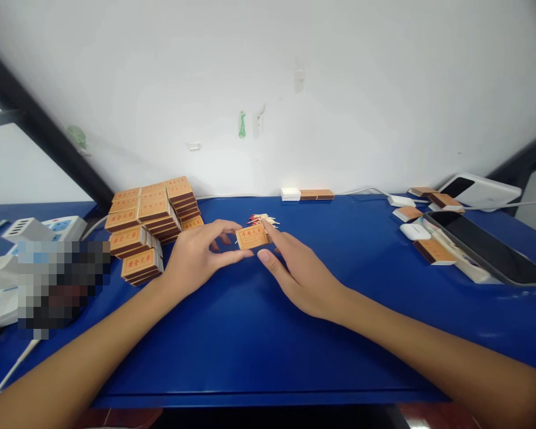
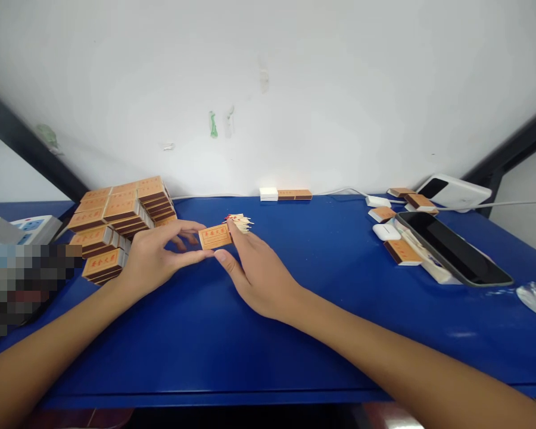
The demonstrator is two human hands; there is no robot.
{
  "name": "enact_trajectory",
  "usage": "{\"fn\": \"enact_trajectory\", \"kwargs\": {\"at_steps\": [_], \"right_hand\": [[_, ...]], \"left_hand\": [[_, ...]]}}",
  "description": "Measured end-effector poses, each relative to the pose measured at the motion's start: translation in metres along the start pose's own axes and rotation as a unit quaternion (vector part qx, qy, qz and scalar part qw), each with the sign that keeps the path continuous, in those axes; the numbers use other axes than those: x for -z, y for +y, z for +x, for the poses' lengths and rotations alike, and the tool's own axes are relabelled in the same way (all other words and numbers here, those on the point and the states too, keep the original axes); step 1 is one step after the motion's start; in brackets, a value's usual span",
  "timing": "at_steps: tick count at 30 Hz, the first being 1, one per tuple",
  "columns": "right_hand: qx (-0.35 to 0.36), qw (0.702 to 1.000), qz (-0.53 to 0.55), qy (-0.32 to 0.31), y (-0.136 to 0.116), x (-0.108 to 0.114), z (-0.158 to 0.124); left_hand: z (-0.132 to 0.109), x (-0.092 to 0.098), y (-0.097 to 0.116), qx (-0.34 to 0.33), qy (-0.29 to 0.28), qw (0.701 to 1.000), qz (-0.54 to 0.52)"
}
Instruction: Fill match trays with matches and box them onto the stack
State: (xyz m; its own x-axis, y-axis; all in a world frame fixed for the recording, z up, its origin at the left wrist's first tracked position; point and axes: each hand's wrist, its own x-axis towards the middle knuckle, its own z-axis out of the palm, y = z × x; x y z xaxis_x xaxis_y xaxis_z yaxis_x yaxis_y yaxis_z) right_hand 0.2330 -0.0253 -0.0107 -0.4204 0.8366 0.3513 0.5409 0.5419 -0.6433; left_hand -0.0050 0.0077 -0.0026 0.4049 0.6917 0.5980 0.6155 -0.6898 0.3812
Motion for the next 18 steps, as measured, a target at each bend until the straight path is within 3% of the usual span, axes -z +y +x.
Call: {"fn": "enact_trajectory", "kwargs": {"at_steps": [6,11,18], "right_hand": [[-0.001,0.997,-0.05,0.05,0.01,0.006,0.007],[0.008,0.996,-0.059,0.071,0.014,0.008,0.01],[0.026,0.995,-0.06,0.075,0.014,0.007,0.01]], "left_hand": [[0.014,0.032,-0.024,-0.046,-0.08,0.965,0.247],[0.019,0.056,-0.034,-0.053,-0.035,0.943,0.326],[0.015,0.058,-0.03,-0.051,-0.006,0.931,0.36]]}}
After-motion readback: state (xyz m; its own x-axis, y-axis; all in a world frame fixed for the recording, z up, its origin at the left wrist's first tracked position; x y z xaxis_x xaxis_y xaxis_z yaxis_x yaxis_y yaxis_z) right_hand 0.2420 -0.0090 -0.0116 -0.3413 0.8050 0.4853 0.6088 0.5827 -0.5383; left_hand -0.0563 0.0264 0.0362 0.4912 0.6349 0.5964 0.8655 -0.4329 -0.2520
